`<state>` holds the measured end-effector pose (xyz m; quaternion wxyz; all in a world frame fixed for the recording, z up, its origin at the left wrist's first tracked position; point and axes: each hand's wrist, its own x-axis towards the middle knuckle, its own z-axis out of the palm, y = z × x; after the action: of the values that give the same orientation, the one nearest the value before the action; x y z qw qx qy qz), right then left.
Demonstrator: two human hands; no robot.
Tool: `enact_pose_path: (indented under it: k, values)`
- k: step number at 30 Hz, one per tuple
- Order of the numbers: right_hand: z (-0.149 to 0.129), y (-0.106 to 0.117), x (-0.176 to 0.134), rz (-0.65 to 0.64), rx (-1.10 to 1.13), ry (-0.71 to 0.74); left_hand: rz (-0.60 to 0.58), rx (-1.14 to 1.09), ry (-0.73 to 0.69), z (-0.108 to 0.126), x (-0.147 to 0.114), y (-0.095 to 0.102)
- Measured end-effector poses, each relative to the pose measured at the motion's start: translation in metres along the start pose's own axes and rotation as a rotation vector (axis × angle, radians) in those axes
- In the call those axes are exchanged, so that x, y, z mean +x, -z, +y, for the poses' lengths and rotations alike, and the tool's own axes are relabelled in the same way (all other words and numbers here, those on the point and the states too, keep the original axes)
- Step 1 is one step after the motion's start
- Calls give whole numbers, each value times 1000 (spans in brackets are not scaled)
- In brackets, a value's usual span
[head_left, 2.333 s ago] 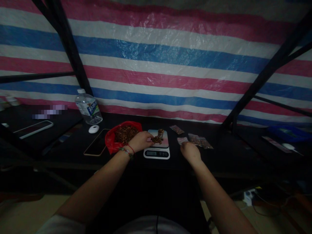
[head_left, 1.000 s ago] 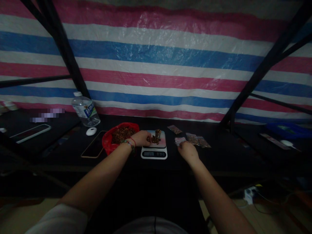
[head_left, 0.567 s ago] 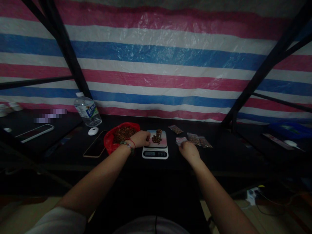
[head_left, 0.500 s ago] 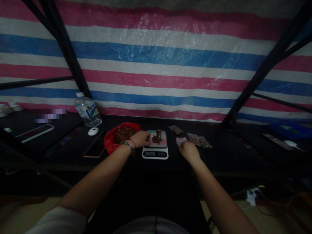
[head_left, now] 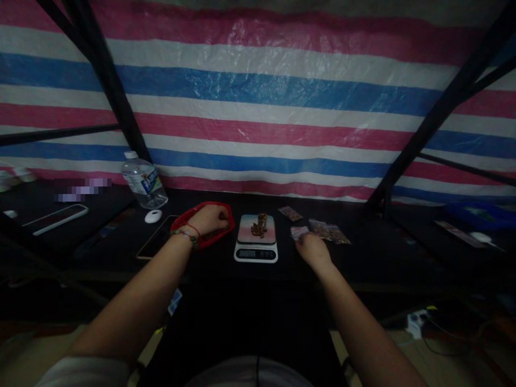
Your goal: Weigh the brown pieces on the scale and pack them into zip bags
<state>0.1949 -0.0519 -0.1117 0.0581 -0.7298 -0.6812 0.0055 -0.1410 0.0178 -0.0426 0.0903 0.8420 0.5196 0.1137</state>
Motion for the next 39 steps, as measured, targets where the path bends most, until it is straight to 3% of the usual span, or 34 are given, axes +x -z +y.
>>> enact_pose_path:
  k: [5,10,17,25,28,31,33,35,37,39]
  values:
    - [-2,-3,-1,53,-16,-3,-41,147,146,-48,-7,-3]
    - [-7,-1,-3,-7,-52,-11,-15,128,188,-59,-16,-18]
    - [-10,1,-6,5,-74,-19,204,74,167,-36,-36,-20]
    - [-4,10,-2,-83,39,-50,199,31,50,-5,-51,-14]
    - [5,13,1,3,56,-75,252,6,-12,3,-56,-18]
    - [14,22,2,188,76,-112,294,-47,-46,12,-58,-22]
    - [15,33,-1,314,166,-57,311,-112,-64,21,-59,-24]
    - [8,48,-8,388,312,87,323,-211,-97,32,-60,-25]
    - [-9,63,-18,365,468,266,321,-332,-138,45,-63,-25]
    - [-33,75,-29,238,590,445,293,-466,-170,59,-66,-27]
